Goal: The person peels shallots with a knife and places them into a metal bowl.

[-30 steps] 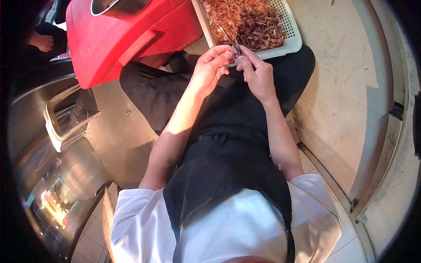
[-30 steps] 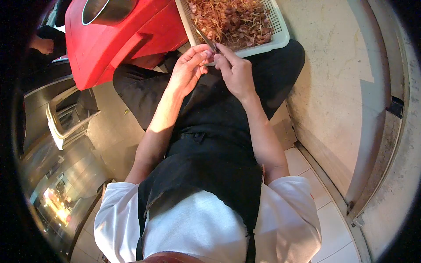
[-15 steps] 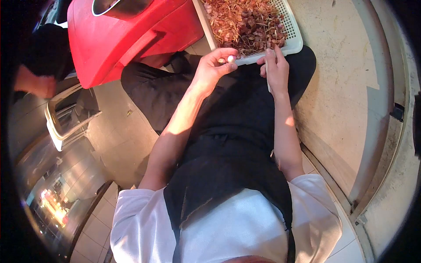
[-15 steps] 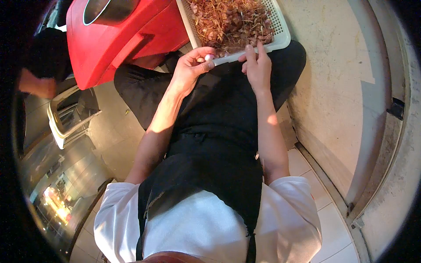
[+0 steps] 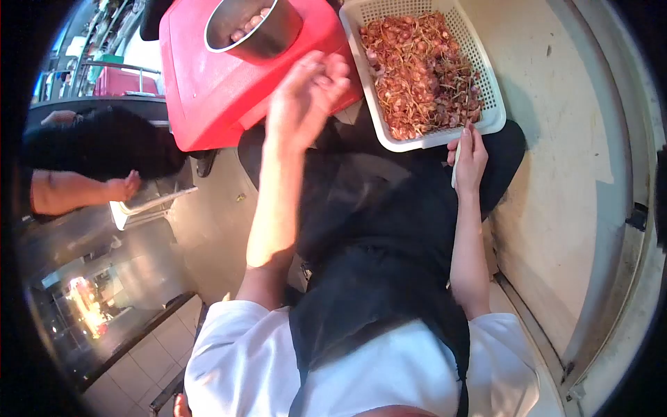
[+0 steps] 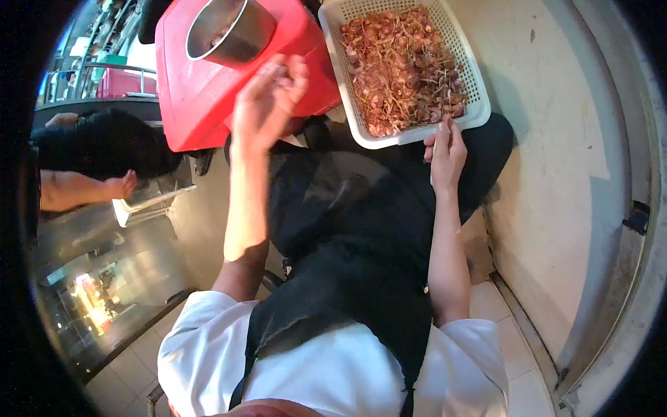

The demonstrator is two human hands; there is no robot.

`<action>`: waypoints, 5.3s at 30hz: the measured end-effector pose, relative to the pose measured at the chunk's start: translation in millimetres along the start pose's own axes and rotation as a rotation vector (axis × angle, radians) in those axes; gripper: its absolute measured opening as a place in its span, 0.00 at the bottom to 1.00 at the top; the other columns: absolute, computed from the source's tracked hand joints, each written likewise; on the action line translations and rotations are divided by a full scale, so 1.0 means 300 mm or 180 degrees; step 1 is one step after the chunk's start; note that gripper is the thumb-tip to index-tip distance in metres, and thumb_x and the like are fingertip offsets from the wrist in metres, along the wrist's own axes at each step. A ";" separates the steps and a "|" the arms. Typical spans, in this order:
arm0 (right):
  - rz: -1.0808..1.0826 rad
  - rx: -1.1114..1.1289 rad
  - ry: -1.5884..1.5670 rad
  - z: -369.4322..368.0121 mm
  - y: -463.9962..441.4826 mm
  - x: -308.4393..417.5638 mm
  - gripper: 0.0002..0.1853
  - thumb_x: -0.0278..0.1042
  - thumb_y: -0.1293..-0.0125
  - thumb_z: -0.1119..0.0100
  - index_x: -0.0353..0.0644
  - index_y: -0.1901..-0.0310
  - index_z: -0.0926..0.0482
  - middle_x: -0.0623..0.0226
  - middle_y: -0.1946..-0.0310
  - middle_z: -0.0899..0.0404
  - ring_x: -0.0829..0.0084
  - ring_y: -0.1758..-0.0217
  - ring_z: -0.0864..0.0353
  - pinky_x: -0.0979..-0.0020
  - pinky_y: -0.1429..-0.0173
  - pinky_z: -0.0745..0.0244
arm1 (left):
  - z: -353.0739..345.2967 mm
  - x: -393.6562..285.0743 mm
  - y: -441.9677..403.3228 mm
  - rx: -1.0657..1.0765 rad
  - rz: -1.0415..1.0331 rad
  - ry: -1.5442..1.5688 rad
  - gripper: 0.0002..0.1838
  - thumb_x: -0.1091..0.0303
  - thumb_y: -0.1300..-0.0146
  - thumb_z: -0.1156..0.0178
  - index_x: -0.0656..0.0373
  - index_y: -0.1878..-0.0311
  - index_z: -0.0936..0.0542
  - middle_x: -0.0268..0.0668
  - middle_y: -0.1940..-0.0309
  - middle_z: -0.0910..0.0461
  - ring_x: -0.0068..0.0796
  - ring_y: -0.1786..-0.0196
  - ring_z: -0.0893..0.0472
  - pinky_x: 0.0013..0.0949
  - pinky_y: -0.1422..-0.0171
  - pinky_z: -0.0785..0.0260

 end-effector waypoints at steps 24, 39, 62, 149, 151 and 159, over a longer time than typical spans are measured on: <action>0.0021 -0.0173 -0.0429 0.021 0.004 -0.013 0.20 0.42 0.23 0.57 0.34 0.41 0.29 0.70 0.79 0.26 0.84 0.84 0.32 0.80 0.80 0.36 | 0.108 0.704 -0.128 0.2107 0.0870 -0.7867 0.23 0.65 0.41 0.40 0.49 0.40 0.24 0.49 0.46 0.24 0.53 0.50 0.19 0.47 0.41 0.28; -0.0142 -0.0235 -0.0192 0.021 0.001 -0.032 0.17 0.43 0.23 0.58 0.38 0.51 0.24 0.71 0.80 0.27 0.82 0.84 0.32 0.77 0.81 0.37 | -0.003 0.578 -0.180 0.1196 -0.0896 -0.6013 0.12 0.66 0.38 0.44 0.56 0.53 0.20 0.52 0.60 0.21 0.58 0.57 0.20 0.50 0.53 0.27; 0.0110 -0.0622 -0.0052 -0.020 0.011 0.046 0.22 0.44 0.22 0.60 0.32 0.40 0.30 0.71 0.79 0.33 0.82 0.82 0.39 0.80 0.77 0.40 | 0.006 0.513 -0.040 0.0645 -0.0760 -0.3995 0.12 0.75 0.40 0.42 0.60 0.52 0.22 0.47 0.58 0.26 0.48 0.55 0.21 0.45 0.52 0.27; -0.0063 0.1514 -0.0775 -0.373 0.181 0.137 0.10 0.37 0.25 0.50 0.39 0.53 0.30 0.74 0.77 0.30 0.88 0.79 0.36 0.82 0.79 0.41 | 0.109 0.413 0.129 0.0093 0.0728 -0.0827 0.12 0.73 0.33 0.40 0.64 0.48 0.22 0.39 0.57 0.17 0.25 0.61 0.19 0.28 0.58 0.24; 0.0009 0.1458 -0.0729 -0.368 0.169 0.130 0.10 0.37 0.25 0.50 0.39 0.54 0.30 0.74 0.78 0.30 0.88 0.80 0.36 0.83 0.79 0.41 | 0.130 0.421 0.132 -0.0042 0.0831 -0.0839 0.14 0.72 0.31 0.42 0.65 0.45 0.23 0.38 0.56 0.18 0.26 0.59 0.19 0.28 0.57 0.24; 0.0222 0.1422 -0.0359 -0.379 0.170 0.144 0.10 0.38 0.24 0.51 0.39 0.55 0.30 0.72 0.77 0.29 0.86 0.81 0.36 0.82 0.78 0.40 | 0.097 0.414 0.145 -0.0320 0.0600 -0.1842 0.16 0.69 0.31 0.43 0.66 0.43 0.24 0.36 0.55 0.19 0.21 0.61 0.20 0.26 0.55 0.27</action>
Point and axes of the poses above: each hand's wrist, its own y-axis away from the middle knuckle, its own z-axis out of the back of the hand, x = y × z, the point moved 10 cm from there along -y, towards the middle knuckle
